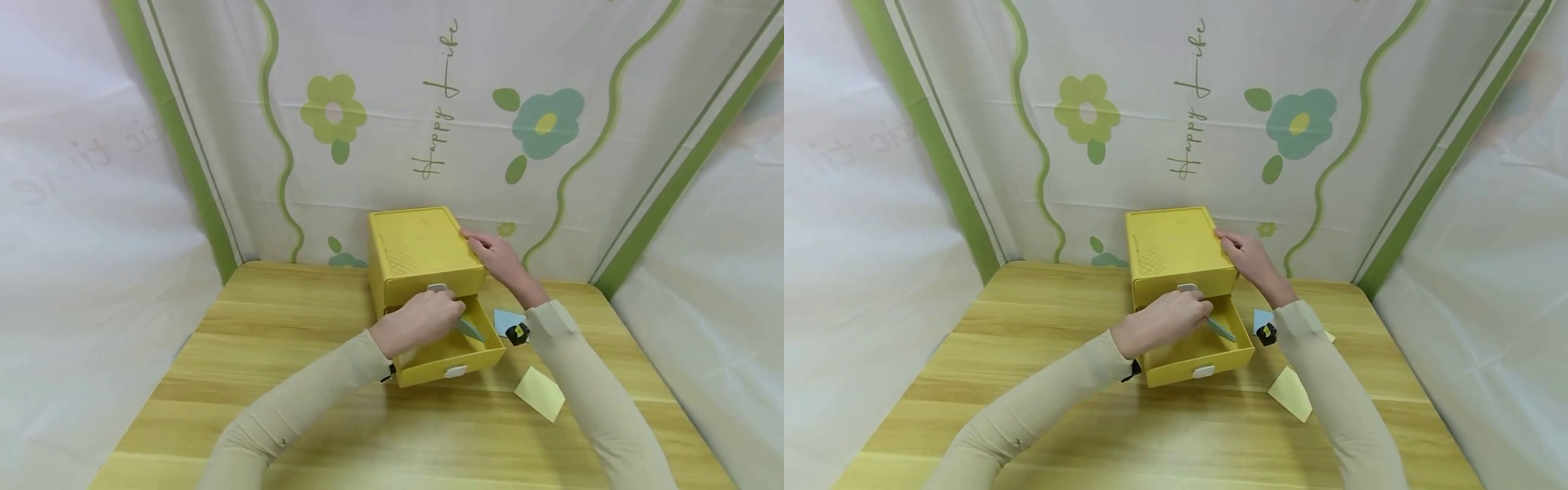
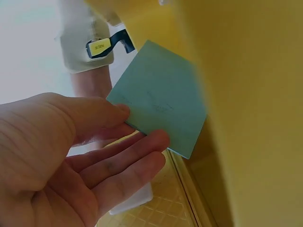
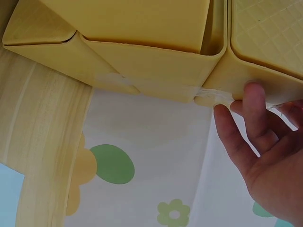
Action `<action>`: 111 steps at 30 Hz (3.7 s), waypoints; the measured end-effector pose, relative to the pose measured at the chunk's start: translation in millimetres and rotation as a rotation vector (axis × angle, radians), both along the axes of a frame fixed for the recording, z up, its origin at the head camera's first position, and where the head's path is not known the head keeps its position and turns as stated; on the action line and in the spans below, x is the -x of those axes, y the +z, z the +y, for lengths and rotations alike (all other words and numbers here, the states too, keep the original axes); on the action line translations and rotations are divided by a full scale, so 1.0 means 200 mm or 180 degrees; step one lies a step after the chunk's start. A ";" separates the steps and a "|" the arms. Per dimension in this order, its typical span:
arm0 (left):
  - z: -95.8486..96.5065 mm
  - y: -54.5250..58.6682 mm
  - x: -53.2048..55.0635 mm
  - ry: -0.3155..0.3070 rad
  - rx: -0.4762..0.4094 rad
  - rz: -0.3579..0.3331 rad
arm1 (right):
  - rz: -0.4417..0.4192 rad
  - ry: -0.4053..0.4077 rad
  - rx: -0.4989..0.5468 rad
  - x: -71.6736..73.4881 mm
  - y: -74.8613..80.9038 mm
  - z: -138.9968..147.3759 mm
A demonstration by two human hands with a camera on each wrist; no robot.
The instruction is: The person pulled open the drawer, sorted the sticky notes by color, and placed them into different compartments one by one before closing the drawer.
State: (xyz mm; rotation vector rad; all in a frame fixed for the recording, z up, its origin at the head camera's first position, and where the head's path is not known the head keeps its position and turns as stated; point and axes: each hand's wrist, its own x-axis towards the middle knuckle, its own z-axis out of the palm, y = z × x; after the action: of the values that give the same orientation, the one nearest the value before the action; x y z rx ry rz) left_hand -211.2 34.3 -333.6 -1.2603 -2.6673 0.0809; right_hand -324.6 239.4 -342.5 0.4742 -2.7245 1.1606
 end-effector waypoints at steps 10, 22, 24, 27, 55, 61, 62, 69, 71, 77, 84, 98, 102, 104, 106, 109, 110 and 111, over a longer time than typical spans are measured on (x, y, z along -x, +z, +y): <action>0.05 -0.03 0.01 0.0054 0.0250 0.0110 | 0.0055 -0.0030 -0.0021 0.00 0.00 -0.01; 0.04 -0.08 -0.03 -0.0211 0.0602 0.0265 | 0.0113 -0.0028 0.0024 0.01 -0.01 0.00; 0.03 -0.09 -0.03 -0.0219 0.0663 0.0304 | 0.0131 -0.0031 0.0016 0.01 -0.02 0.00; 0.03 -0.11 -0.04 -0.0245 0.0772 0.0402 | 0.0139 -0.0022 0.0017 0.00 -0.01 -0.01; 0.03 -0.18 -0.02 -0.0527 0.0945 0.0627 | 0.0097 -0.0028 -0.0007 0.01 0.00 0.00; 0.01 -0.17 -0.02 -0.0407 0.0809 0.0532 | 0.0080 0.0000 -0.0062 0.01 0.00 0.00; 0.00 -0.17 -0.02 -0.0358 0.0777 0.0529 | 0.0078 0.0006 -0.0053 0.01 -0.01 0.00; -0.01 -0.12 -0.03 -0.0091 0.0588 0.0503 | 0.0102 0.0041 -0.0021 0.01 -0.01 0.01; -0.02 -0.11 -0.04 -0.0120 0.0502 0.0506 | 0.0087 0.0020 0.0009 0.00 -0.01 0.01; -0.06 -0.06 -0.09 -0.0096 0.0160 0.0803 | 0.0113 0.0003 0.0001 0.01 -0.01 0.01; -0.07 -0.05 -0.10 -0.0162 -0.0166 0.1071 | 0.0131 0.0060 0.0021 0.01 0.00 0.00; -0.07 -0.08 -0.23 -0.0414 -0.0583 0.1271 | 0.0025 0.0065 0.0094 0.00 -0.01 0.00; -0.06 -0.09 -0.27 -0.0465 -0.0663 0.1231 | 0.0023 0.0034 0.0098 0.00 -0.01 -0.01; -0.06 -0.10 -0.29 -0.0470 -0.0638 0.1141 | 0.0027 0.0019 0.0099 0.00 -0.01 -0.01; -0.05 -0.10 -0.31 -0.0460 -0.0566 0.1023 | 0.0013 0.0012 0.0114 0.00 -0.01 -0.01; -0.05 -0.11 -0.34 -0.0431 -0.0426 0.0901 | 0.0011 -0.0003 0.0115 0.00 -0.01 0.00; -0.04 -0.12 -0.34 -0.0417 -0.0380 0.0886 | 0.0008 -0.0001 0.0122 0.00 -0.01 0.00; -0.04 -0.12 -0.35 -0.0400 -0.0344 0.0881 | 0.0002 0.0000 0.0124 0.00 -0.01 0.00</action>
State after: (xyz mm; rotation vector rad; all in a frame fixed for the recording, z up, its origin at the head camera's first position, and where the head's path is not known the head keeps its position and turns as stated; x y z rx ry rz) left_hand -141.2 26.2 -358.1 -1.2766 -2.3229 0.0853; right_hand -324.8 238.9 -344.0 0.4693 -2.6959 1.2108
